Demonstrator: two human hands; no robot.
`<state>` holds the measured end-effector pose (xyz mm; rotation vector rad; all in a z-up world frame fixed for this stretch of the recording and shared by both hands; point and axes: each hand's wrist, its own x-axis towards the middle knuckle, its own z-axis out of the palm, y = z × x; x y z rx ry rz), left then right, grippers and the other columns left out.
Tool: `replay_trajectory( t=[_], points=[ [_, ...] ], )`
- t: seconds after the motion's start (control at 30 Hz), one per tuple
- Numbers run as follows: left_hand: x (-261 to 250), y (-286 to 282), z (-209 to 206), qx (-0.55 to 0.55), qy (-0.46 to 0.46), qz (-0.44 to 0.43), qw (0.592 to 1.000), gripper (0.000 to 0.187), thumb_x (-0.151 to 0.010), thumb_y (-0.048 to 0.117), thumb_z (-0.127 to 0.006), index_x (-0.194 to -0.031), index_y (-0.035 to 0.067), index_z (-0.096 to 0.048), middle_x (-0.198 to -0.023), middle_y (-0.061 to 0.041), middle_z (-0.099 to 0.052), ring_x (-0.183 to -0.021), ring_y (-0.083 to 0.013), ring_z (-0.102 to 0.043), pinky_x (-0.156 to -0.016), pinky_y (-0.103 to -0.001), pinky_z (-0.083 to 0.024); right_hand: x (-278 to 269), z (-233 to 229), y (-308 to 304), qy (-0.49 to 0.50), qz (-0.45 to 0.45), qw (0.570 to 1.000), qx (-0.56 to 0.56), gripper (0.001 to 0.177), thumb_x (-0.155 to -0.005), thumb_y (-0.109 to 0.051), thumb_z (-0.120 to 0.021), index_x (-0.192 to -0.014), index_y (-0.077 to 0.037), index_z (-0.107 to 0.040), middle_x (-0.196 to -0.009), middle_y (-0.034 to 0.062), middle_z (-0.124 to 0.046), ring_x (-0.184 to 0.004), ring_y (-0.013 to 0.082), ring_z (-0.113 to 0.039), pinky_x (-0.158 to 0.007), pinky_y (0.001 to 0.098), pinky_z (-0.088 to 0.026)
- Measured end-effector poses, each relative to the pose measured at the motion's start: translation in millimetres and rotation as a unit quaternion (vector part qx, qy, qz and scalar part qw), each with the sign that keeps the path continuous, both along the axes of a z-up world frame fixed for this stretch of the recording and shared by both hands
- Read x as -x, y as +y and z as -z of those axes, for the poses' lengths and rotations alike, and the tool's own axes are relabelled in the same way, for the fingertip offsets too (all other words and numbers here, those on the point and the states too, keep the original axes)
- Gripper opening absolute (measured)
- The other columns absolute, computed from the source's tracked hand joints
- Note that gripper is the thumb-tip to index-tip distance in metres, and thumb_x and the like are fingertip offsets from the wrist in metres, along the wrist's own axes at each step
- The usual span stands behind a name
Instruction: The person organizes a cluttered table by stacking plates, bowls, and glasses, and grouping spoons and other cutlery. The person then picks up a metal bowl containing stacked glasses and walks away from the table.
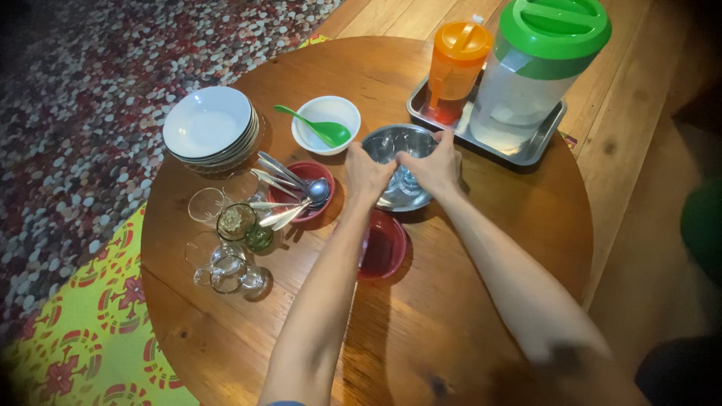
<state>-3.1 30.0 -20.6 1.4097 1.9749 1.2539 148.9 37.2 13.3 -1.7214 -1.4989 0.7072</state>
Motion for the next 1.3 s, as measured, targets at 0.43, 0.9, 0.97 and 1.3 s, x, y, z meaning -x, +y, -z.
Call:
replay_trajectory(
  t=[0.43, 0.9, 0.97, 1.3],
  points=[
    [-0.7, 5.3, -4.4, 0.025, 0.031, -0.037, 0.999, 0.086, -0.063, 0.043, -0.094, -0.114, -0.014, -0.054, -0.121, -0.033, -0.059, -0.11, -0.0456, -0.062, -0.091, -0.049, -0.052, 3.9, 14.0, 12.3, -0.013, -0.017, 0.998, -0.051, 0.074, -0.077, -0.049, -0.081, -0.127, 0.003, -0.064, -0.112, 0.0257, -0.073, -0.106, 0.0387, -0.07, -0.092, 0.0463, -0.054],
    [-1.0, -10.2, -13.9, 0.06, 0.126, -0.022, 0.99, 0.07, -0.078, 0.053, -0.082, -0.111, -0.006, -0.064, -0.131, -0.027, -0.05, -0.101, -0.045, -0.066, -0.085, -0.051, -0.054, -2.9, 19.3, 8.7, -0.018, -0.049, 0.998, -0.018, 0.072, -0.078, -0.034, -0.079, -0.136, 0.003, -0.057, -0.117, 0.0245, -0.071, -0.111, 0.0357, -0.07, -0.096, 0.042, -0.054],
    [-0.2, -12.5, -14.5, 0.052, 0.133, -0.016, 0.99, 0.067, -0.079, 0.053, -0.082, -0.11, -0.004, -0.066, -0.128, -0.024, -0.052, -0.103, -0.0438, -0.066, -0.086, -0.051, -0.055, -4.8, 20.9, 7.5, -0.016, -0.057, 0.998, -0.026, 0.072, -0.078, -0.033, -0.079, -0.136, 0.003, -0.057, -0.118, 0.0245, -0.071, -0.112, 0.0356, -0.069, -0.097, 0.0419, -0.053],
    [11.6, -28.5, -22.6, -0.002, 0.102, -0.012, 0.995, 0.071, -0.077, 0.055, -0.081, -0.111, -0.005, -0.065, -0.125, -0.023, -0.054, -0.102, -0.0436, -0.065, -0.086, -0.051, -0.053, -1.2, 31.7, -2.4, -0.01, -0.082, 0.981, -0.176, 0.061, -0.081, -0.024, -0.075, -0.134, 0.001, -0.059, -0.125, 0.024, -0.068, -0.117, 0.0383, -0.067, -0.1, 0.0438, -0.052]
  ],
)
